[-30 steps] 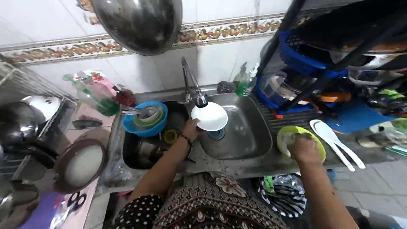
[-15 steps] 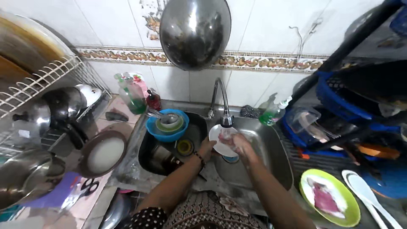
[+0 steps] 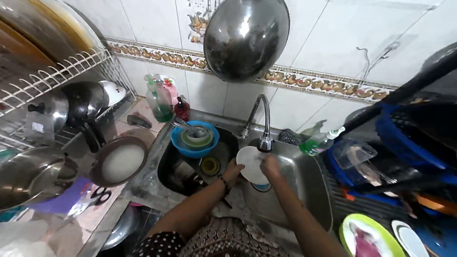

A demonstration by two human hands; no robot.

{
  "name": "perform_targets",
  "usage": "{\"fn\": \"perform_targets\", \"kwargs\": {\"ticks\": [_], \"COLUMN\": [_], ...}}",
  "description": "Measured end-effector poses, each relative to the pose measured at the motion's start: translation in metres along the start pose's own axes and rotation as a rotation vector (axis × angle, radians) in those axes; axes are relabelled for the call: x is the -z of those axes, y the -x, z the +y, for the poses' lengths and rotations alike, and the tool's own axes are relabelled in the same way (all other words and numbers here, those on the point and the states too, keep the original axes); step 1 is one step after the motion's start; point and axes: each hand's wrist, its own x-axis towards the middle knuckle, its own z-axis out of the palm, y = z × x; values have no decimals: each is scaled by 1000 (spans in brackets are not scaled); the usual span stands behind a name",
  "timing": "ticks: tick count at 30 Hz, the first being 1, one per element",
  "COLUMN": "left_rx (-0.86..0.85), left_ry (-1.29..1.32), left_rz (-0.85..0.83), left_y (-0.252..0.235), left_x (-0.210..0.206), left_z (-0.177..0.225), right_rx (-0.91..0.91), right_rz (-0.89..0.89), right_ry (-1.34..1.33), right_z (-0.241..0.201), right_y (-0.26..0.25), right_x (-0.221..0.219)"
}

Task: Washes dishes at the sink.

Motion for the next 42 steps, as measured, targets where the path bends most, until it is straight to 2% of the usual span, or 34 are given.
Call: {"fn": "perform_targets", "kwargs": {"ticks": [2,4,7,10,12,16,21,24,29,33,36,39,42], "left_rx": [-6,-8,13,17,18,33,50,61,-46,-79,-66,-109,-92], "left_ry": [-13,-28,-50,-63,-65,-88,-55,-122,-519,-790,-898,-875,-581], "left_rz": [2,3,-20,-47,-47,-34,-40,-43,-8,-35,-69,-94,-100], "left_y": [4,11,17,13,8,3,2,-2,-17,-16,-8,-2,-3], "left_x": [1,0,-7,-17,-21,-20,-14,-14,-23,-48,-66,-76,-76], "left_z": [-2,-4,-8,-11,-7,6,-2,-3,2,16,30,45,53], "right_rx": [51,25,-235,-471,-524,-514,-591,-556,-515,-359,-187,-53,-37], "right_rz": [178,259,119,6,-30,-63,-53,-9,87,153,210,267,307], "right_ry": [156,46,-347,-747,-906,-1127,-1255,-1225,-953,-802,-614,-361,-225], "right_z": [24,52,78,84,82,76,61,60,50,48,51,54,47], "right_y": [16,29,45,55,55,44,37,42,52,59,58,52,47], "right_x": [2,1,-1,1,3,-5,-15,-8,10,17,15,6,-1]}}
